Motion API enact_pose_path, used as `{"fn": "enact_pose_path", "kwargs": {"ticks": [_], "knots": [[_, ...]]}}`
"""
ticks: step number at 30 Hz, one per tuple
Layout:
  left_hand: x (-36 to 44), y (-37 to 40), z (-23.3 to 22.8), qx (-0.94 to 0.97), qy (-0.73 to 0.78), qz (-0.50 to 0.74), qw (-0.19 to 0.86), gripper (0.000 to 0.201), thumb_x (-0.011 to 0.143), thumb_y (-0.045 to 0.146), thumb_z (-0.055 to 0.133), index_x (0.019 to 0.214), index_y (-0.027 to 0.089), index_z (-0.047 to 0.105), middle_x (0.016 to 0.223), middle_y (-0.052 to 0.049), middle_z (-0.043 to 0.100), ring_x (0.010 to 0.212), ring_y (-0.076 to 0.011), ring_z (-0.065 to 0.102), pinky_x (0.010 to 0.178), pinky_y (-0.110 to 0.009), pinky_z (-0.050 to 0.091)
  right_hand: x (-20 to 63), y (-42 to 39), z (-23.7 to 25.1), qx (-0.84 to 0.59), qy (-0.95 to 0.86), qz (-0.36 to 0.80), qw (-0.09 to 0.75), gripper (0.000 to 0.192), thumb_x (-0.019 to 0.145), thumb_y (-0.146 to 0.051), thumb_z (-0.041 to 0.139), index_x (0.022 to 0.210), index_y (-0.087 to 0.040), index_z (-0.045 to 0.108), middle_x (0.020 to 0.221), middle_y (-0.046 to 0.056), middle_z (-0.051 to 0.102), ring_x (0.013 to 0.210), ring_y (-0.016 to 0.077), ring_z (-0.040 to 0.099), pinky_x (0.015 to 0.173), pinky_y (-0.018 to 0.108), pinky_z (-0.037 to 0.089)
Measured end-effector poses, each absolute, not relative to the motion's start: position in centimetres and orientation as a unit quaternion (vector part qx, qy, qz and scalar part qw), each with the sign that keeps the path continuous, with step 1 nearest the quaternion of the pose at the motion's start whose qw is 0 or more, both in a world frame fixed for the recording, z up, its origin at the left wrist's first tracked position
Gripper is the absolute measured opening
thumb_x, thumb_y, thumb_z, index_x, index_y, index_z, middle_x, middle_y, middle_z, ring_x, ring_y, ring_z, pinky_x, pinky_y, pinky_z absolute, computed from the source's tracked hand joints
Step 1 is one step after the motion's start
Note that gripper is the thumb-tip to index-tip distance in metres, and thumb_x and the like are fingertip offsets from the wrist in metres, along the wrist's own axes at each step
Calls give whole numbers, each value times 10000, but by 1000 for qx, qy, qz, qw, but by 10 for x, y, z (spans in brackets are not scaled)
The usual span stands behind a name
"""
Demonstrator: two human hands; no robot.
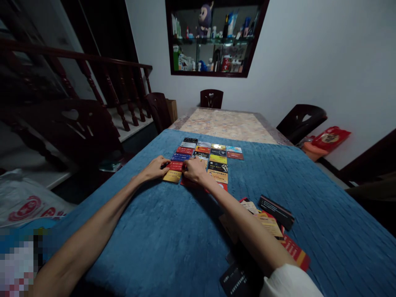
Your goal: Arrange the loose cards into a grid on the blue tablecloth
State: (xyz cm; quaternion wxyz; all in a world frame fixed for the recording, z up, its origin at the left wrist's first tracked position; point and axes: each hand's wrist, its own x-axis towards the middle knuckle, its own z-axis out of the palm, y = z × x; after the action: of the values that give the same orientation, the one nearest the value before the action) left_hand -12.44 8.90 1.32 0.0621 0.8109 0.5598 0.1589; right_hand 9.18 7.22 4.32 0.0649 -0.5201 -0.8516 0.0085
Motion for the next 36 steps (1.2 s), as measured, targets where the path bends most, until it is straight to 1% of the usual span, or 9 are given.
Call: {"fn": "enact_pose_path", "kwargs": {"ticks": [2, 7, 11, 14, 24, 26, 30, 33, 36], "knots": [[-124, 90, 13, 811, 561, 156, 53, 351, 836, 278, 516, 1113, 181, 709, 933, -77, 627, 882, -223, 596, 850, -351, 492, 91, 72, 44, -510, -858, 2, 60, 242, 869, -311, 565, 1046, -256, 722, 1166, 88, 704, 1131, 317, 537, 834, 395, 438], [-122, 91, 12, 810, 563, 159, 49, 369, 835, 267, 497, 1111, 166, 719, 988, -92, 681, 888, -222, 620, 827, -329, 497, 91, 75, 45, -482, -875, -13, 47, 246, 873, -315, 565, 1054, -231, 710, 1166, 105, 701, 1138, 323, 523, 869, 433, 443], [-122, 90, 13, 810, 556, 178, 53, 352, 817, 252, 490, 1039, 156, 747, 934, -82, 702, 838, -208, 623, 790, -304, 498, 92, 77, 45, -466, -883, -22, 40, 250, 874, -316, 567, 1056, -213, 704, 1169, 115, 699, 1144, 334, 511, 875, 452, 443], [-121, 89, 14, 810, 556, 179, 50, 370, 809, 247, 483, 1050, 158, 749, 916, -73, 705, 809, -197, 620, 771, -290, 499, 92, 77, 46, -459, -887, -27, 37, 249, 880, -310, 557, 1049, -206, 706, 1159, 118, 702, 1136, 334, 506, 880, 452, 436], [-119, 87, 15, 810, 555, 182, 48, 371, 814, 245, 469, 1033, 154, 755, 917, -97, 711, 808, -219, 627, 780, -321, 504, 91, 74, 51, -452, -891, -36, 29, 255, 900, -305, 525, 1030, -196, 717, 1124, 122, 716, 1130, 326, 506, 879, 436, 411], [-120, 87, 16, 812, 553, 181, 48, 379, 819, 248, 466, 1046, 146, 752, 944, -106, 720, 824, -225, 637, 791, -324, 507, 91, 74, 51, -452, -891, -36, 28, 250, 892, -299, 537, 1030, -199, 720, 1123, 121, 718, 1143, 327, 503, 882, 433, 408], [-122, 88, 17, 810, 556, 182, 45, 427, 800, 233, 475, 1139, 135, 716, 1032, -107, 729, 878, -229, 652, 829, -319, 508, 93, 73, 55, -456, -889, -34, 27, 248, 888, -300, 540, 1025, -201, 722, 1109, 128, 719, 1185, 330, 483, 886, 426, 408], [-121, 88, 19, 804, 565, 180, 40, 447, 802, 239, 480, 1181, 133, 692, 1024, -102, 731, 862, -227, 657, 826, -318, 509, 96, 71, 60, -454, -890, -29, 30, 264, 908, -319, 516, 1023, -195, 719, 1097, 133, 716, 1182, 324, 484, 886, 428, 402], [-120, 85, 21, 801, 570, 179, 22, 448, 805, 240, 484, 1193, 131, 680, 1018, -109, 730, 883, -243, 657, 845, -346, 503, 101, 68, 66, -448, -893, -26, 36, 261, 910, -328, 529, 1034, -189, 712, 1118, 132, 710, 1165, 317, 491, 886, 426, 385]]}}
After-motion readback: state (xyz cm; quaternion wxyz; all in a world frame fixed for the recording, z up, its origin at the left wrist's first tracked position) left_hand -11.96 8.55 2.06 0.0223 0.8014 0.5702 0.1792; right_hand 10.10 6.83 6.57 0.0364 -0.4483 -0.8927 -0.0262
